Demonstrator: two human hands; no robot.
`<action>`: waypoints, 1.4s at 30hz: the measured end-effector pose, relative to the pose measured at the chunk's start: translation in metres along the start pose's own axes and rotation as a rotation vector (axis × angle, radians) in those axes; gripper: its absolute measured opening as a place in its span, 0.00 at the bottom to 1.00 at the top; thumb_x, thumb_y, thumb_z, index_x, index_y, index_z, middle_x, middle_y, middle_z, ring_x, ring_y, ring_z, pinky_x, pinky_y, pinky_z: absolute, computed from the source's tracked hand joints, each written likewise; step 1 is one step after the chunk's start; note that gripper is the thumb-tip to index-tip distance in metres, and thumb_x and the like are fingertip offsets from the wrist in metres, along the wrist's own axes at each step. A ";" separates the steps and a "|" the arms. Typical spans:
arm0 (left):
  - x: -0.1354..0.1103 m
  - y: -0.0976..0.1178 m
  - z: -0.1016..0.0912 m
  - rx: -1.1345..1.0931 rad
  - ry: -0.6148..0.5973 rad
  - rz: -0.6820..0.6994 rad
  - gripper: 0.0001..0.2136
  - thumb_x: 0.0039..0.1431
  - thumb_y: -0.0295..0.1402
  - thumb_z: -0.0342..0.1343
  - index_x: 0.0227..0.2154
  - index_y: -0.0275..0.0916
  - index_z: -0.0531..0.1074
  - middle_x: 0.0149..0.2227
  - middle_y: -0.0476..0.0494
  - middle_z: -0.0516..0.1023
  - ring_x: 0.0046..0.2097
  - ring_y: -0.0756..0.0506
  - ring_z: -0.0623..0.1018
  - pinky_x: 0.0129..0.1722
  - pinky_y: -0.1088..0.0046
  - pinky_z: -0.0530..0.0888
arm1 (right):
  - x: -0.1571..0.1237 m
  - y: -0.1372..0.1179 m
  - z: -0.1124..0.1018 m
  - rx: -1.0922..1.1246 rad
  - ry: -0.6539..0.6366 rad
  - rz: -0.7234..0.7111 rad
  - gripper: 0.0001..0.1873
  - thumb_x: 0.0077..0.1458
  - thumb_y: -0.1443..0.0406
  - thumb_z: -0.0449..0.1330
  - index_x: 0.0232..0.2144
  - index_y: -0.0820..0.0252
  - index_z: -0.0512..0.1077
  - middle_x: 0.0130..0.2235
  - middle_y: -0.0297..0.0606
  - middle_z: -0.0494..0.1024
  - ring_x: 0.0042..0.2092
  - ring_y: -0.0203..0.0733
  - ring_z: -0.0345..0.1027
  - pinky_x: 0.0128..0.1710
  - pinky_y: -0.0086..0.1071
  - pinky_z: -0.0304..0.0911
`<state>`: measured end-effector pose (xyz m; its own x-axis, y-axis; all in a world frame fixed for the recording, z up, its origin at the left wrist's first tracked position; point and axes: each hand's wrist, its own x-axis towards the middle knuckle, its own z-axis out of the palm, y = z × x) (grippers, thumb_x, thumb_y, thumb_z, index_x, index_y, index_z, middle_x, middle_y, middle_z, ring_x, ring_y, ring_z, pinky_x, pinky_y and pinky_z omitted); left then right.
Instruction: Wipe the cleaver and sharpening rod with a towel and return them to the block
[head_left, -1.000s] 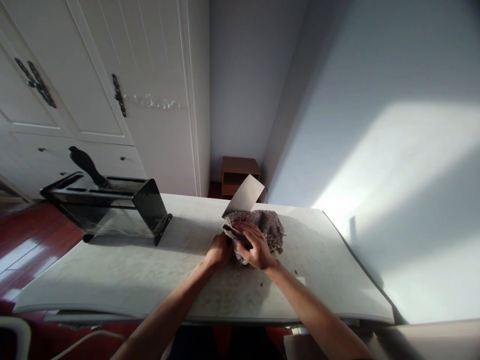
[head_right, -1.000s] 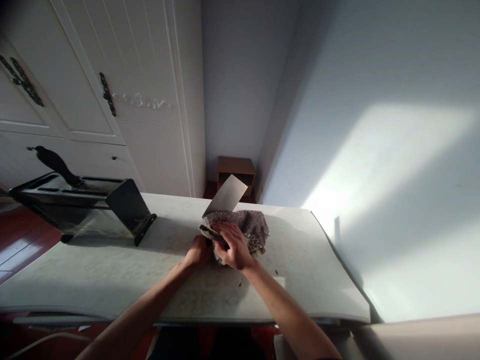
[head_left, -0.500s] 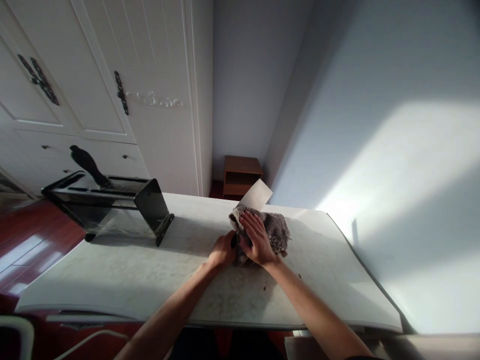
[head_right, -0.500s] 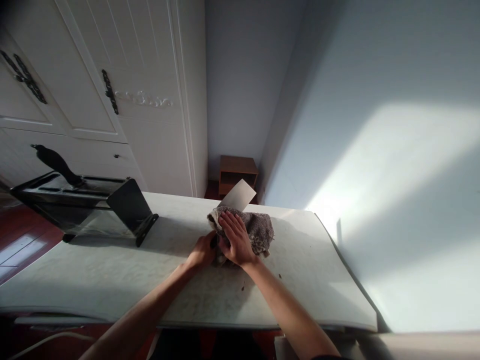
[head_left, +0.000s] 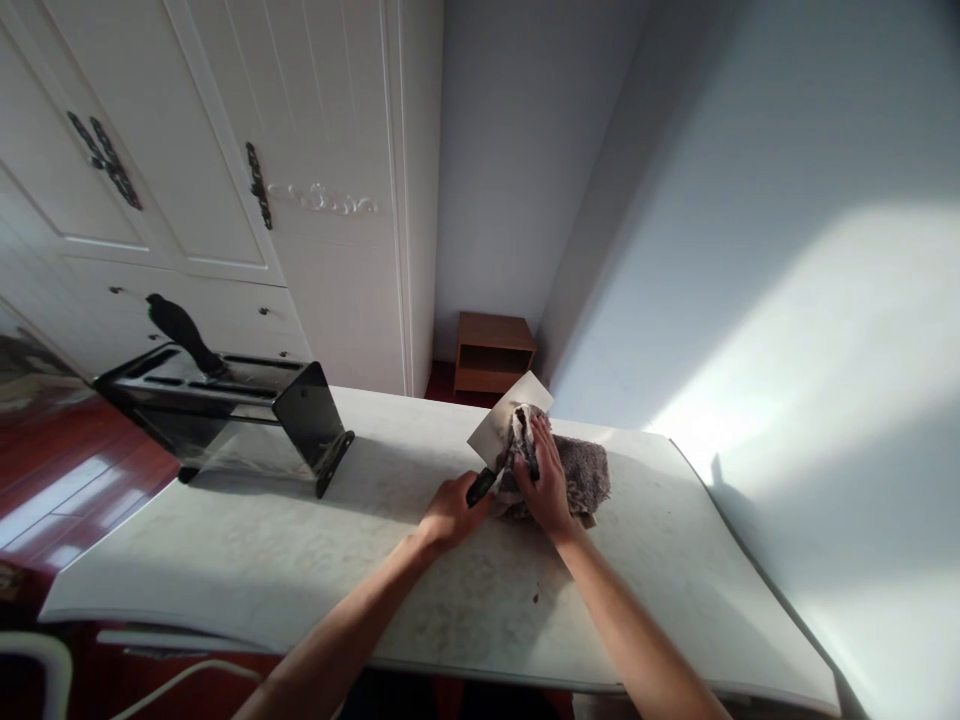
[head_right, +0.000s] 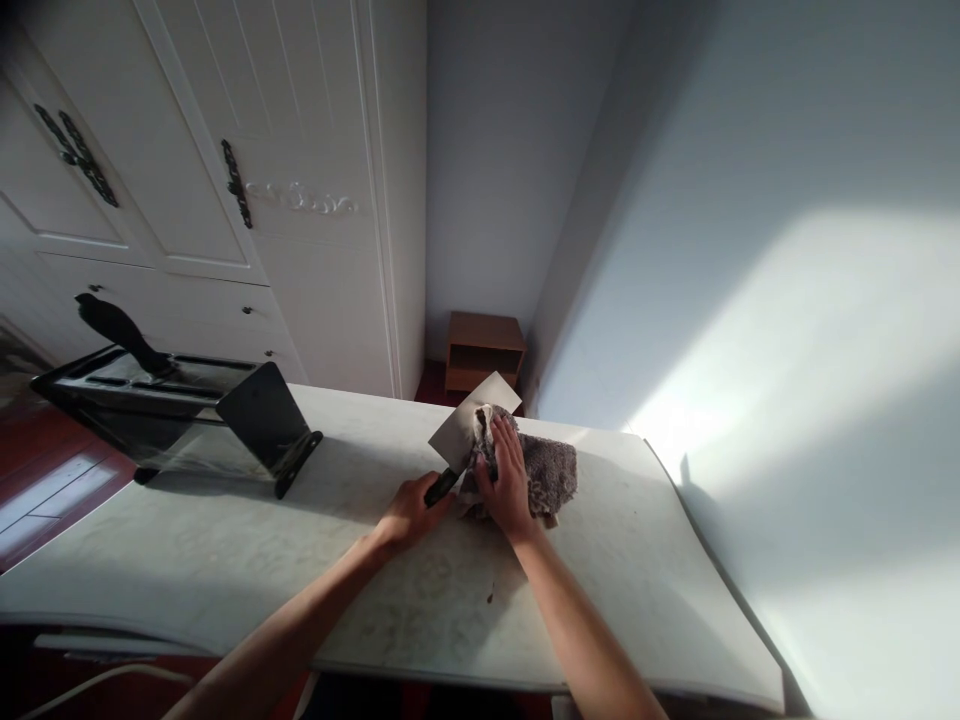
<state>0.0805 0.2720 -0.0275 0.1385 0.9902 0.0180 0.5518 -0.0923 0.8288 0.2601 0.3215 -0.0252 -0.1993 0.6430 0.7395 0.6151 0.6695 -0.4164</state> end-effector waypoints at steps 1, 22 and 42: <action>0.000 0.000 0.000 -0.002 0.004 0.002 0.11 0.57 0.39 0.52 0.30 0.35 0.68 0.27 0.47 0.72 0.29 0.50 0.70 0.30 0.76 0.61 | 0.000 0.000 0.000 0.001 0.002 0.017 0.33 0.59 0.69 0.53 0.65 0.54 0.50 0.65 0.42 0.54 0.67 0.48 0.44 0.64 0.49 0.48; 0.011 -0.001 0.001 -0.061 -0.023 0.035 0.08 0.54 0.37 0.53 0.31 0.36 0.66 0.26 0.49 0.70 0.29 0.51 0.69 0.28 0.77 0.62 | 0.003 0.001 0.007 1.098 -0.126 1.032 0.23 0.37 0.62 0.71 0.39 0.62 0.74 0.35 0.40 0.79 0.38 0.49 0.73 0.41 0.40 0.68; 0.019 -0.001 -0.002 -0.073 -0.081 0.045 0.11 0.52 0.38 0.56 0.33 0.35 0.67 0.29 0.48 0.72 0.32 0.50 0.71 0.31 0.77 0.64 | 0.011 0.001 0.007 1.156 -0.180 1.049 0.23 0.34 0.63 0.73 0.35 0.65 0.76 0.34 0.42 0.79 0.36 0.47 0.74 0.40 0.39 0.69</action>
<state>0.0808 0.2910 -0.0266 0.2296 0.9732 0.0128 0.4825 -0.1253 0.8669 0.2534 0.3317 -0.0215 -0.2113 0.9636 -0.1636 -0.3454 -0.2302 -0.9098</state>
